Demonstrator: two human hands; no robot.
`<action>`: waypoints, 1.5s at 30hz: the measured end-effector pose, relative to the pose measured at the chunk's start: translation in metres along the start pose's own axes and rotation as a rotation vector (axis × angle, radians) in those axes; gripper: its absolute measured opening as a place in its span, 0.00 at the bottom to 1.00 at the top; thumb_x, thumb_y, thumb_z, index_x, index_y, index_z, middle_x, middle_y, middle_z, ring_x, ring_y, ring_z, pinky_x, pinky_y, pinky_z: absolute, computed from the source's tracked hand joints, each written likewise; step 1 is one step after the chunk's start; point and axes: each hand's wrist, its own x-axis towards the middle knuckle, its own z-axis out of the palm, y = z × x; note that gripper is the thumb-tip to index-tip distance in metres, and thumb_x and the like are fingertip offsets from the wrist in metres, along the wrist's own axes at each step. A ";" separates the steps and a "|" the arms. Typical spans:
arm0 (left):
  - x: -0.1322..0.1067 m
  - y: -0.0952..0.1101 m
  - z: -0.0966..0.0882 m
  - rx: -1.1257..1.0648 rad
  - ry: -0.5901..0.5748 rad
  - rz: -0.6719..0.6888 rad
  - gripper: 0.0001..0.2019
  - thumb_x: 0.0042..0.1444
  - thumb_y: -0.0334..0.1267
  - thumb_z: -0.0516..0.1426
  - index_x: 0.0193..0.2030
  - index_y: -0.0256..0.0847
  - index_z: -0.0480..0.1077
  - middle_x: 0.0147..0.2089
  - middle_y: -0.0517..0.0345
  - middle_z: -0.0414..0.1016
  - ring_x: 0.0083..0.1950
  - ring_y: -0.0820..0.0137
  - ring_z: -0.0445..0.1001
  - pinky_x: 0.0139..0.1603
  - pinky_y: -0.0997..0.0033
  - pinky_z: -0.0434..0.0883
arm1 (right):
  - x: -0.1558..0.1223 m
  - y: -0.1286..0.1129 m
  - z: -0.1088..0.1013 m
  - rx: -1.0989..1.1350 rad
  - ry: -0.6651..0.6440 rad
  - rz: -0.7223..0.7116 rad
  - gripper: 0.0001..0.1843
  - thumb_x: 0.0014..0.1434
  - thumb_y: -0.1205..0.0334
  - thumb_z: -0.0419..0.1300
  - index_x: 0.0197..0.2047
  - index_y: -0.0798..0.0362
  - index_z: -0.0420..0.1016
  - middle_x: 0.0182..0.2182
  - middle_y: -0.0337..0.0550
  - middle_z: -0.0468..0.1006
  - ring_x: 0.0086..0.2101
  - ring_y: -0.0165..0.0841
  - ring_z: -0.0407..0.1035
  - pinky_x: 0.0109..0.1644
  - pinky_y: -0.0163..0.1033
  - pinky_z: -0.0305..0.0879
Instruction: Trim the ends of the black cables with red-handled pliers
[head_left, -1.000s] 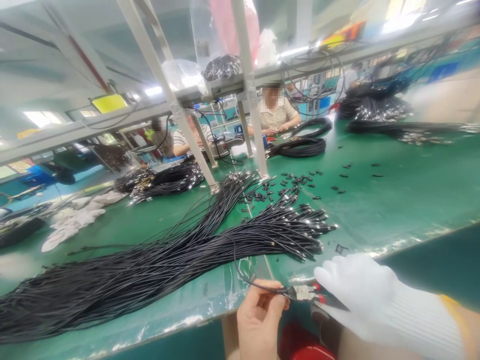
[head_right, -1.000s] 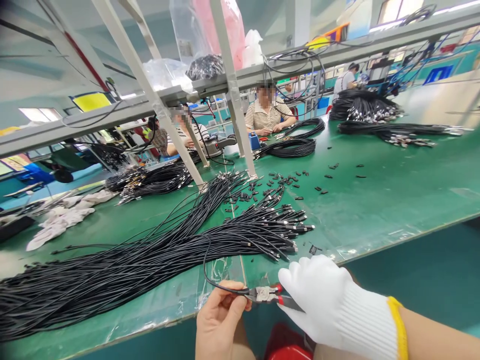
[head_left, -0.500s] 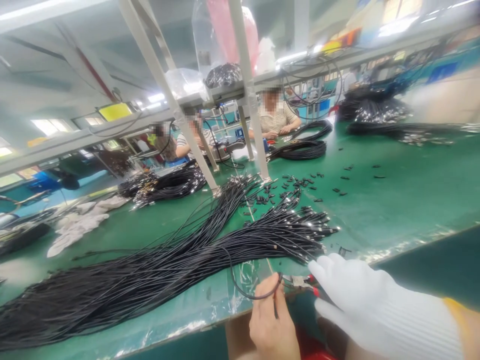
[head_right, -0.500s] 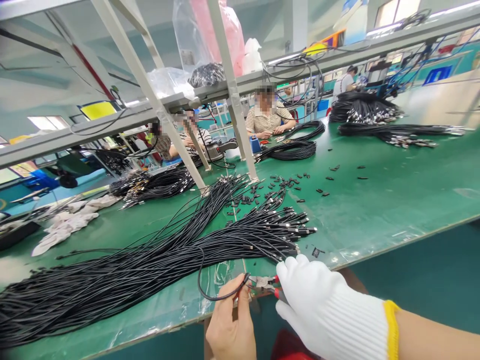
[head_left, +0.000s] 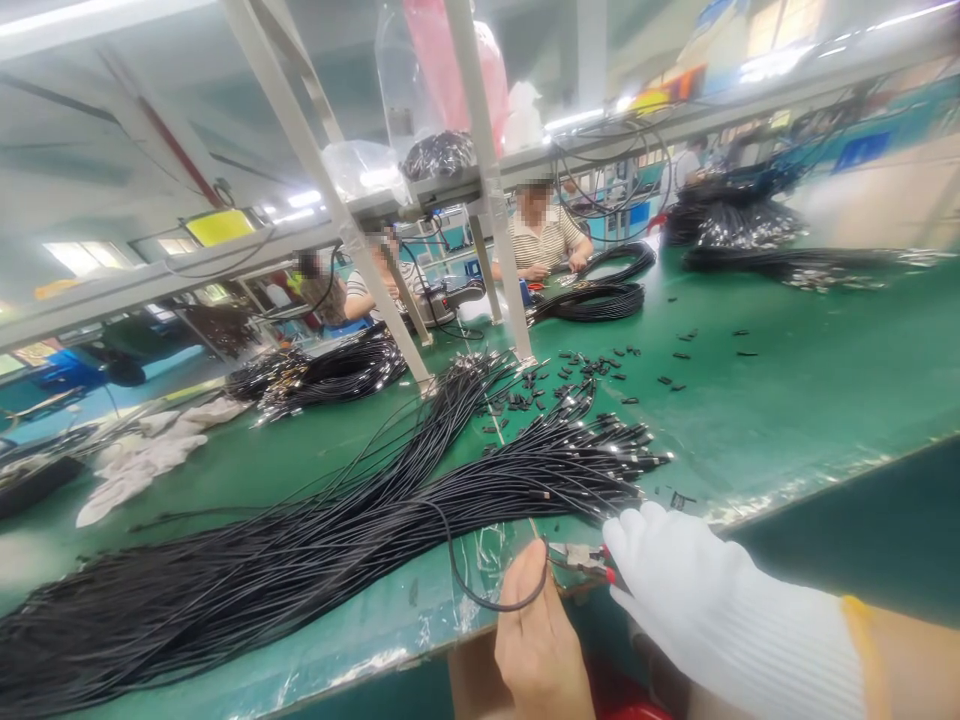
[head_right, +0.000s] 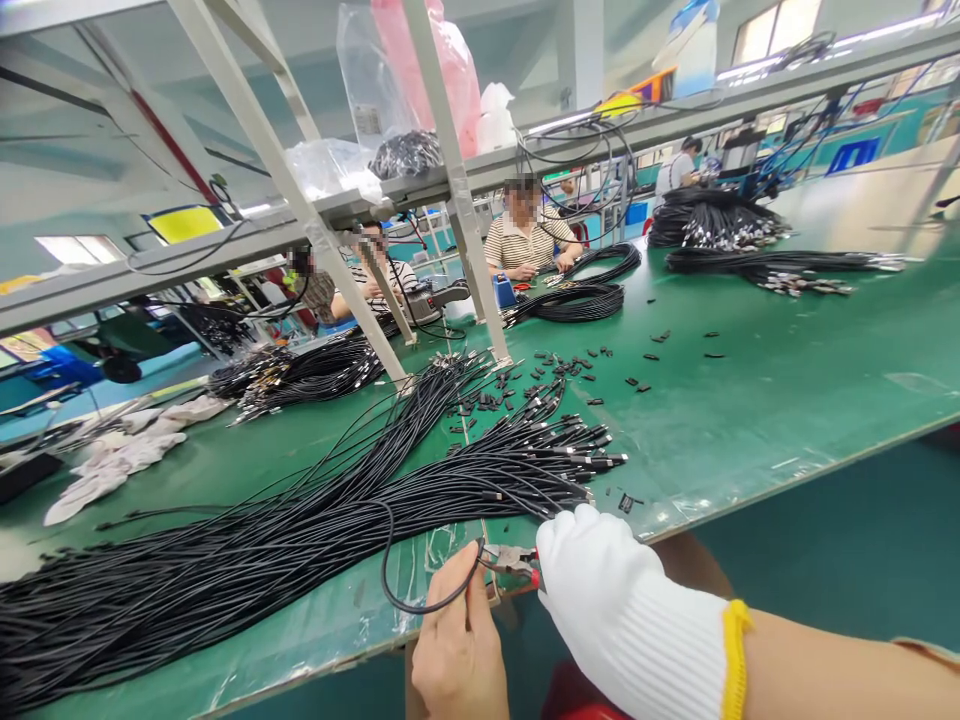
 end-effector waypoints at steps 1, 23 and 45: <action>-0.001 -0.001 -0.001 -0.068 -0.017 -0.091 0.11 0.59 0.39 0.70 0.49 0.48 0.85 0.50 0.48 0.88 0.51 0.56 0.86 0.51 0.64 0.83 | 0.001 -0.002 0.001 -0.024 -0.029 0.022 0.06 0.51 0.71 0.64 0.30 0.52 0.71 0.25 0.47 0.74 0.24 0.38 0.69 0.27 0.37 0.53; 0.010 0.034 -0.008 -0.370 -0.063 -0.428 0.19 0.64 0.56 0.62 0.42 0.43 0.83 0.39 0.50 0.86 0.36 0.62 0.83 0.40 0.65 0.80 | -0.006 0.025 0.015 0.221 0.153 -0.128 0.08 0.51 0.64 0.58 0.30 0.44 0.60 0.22 0.38 0.70 0.22 0.39 0.61 0.31 0.44 0.43; 0.037 0.051 -0.031 -0.917 -0.530 -0.992 0.22 0.44 0.52 0.76 0.29 0.37 0.77 0.28 0.60 0.77 0.23 0.78 0.70 0.26 0.77 0.66 | -0.013 0.028 0.018 0.372 0.273 -0.160 0.15 0.57 0.68 0.57 0.48 0.52 0.71 0.43 0.48 0.80 0.45 0.47 0.70 0.44 0.50 0.60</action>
